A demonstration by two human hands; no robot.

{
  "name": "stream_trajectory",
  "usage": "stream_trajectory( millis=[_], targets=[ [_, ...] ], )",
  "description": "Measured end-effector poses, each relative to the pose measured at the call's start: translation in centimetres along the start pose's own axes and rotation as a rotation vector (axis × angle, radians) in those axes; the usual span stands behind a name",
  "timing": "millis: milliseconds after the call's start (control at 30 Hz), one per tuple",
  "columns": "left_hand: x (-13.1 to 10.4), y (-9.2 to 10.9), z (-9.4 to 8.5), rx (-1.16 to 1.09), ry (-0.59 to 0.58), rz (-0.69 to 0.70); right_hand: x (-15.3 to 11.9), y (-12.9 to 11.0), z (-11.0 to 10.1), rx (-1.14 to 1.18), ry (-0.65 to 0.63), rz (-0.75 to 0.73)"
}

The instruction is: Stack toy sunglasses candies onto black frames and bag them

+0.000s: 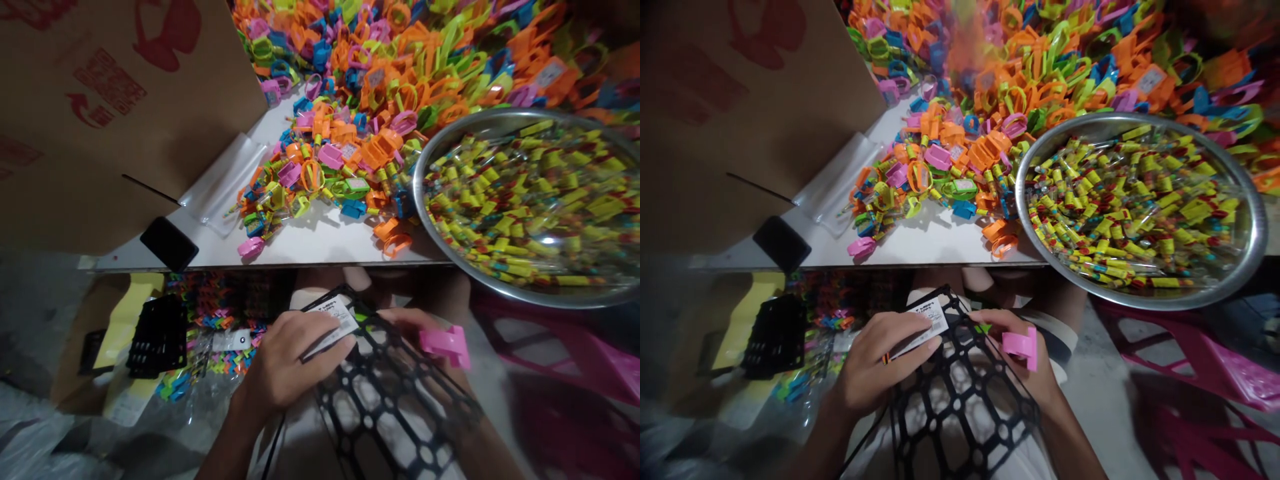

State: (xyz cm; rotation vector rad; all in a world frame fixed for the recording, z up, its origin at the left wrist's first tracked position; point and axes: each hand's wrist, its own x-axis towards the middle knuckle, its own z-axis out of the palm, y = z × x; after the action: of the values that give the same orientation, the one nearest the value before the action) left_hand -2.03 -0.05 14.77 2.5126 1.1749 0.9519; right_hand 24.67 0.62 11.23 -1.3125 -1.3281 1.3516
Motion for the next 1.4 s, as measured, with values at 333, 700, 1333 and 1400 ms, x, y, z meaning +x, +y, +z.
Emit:
stream_trajectory(
  millis=[333,700,1333,1400],
  targets=[
    [-2.0,-0.1,1.0,-0.158,-0.084,-0.099,1.2,-0.5,0.9,0.062,-0.046,0.008],
    [-2.1,-2.0,3.0,-0.593,-0.005,-0.247,1.3,1.4,1.1,0.026,0.02,-0.099],
    [-0.1,-7.8,12.7,-1.122,0.136,-1.139,12.2,-1.1,4.1,-0.491,0.213,-0.225],
    [0.1,-8.2,12.8,-1.131,0.149,-1.164,13.6,-0.9,4.4,-0.485,0.139,-0.254]
  ],
)
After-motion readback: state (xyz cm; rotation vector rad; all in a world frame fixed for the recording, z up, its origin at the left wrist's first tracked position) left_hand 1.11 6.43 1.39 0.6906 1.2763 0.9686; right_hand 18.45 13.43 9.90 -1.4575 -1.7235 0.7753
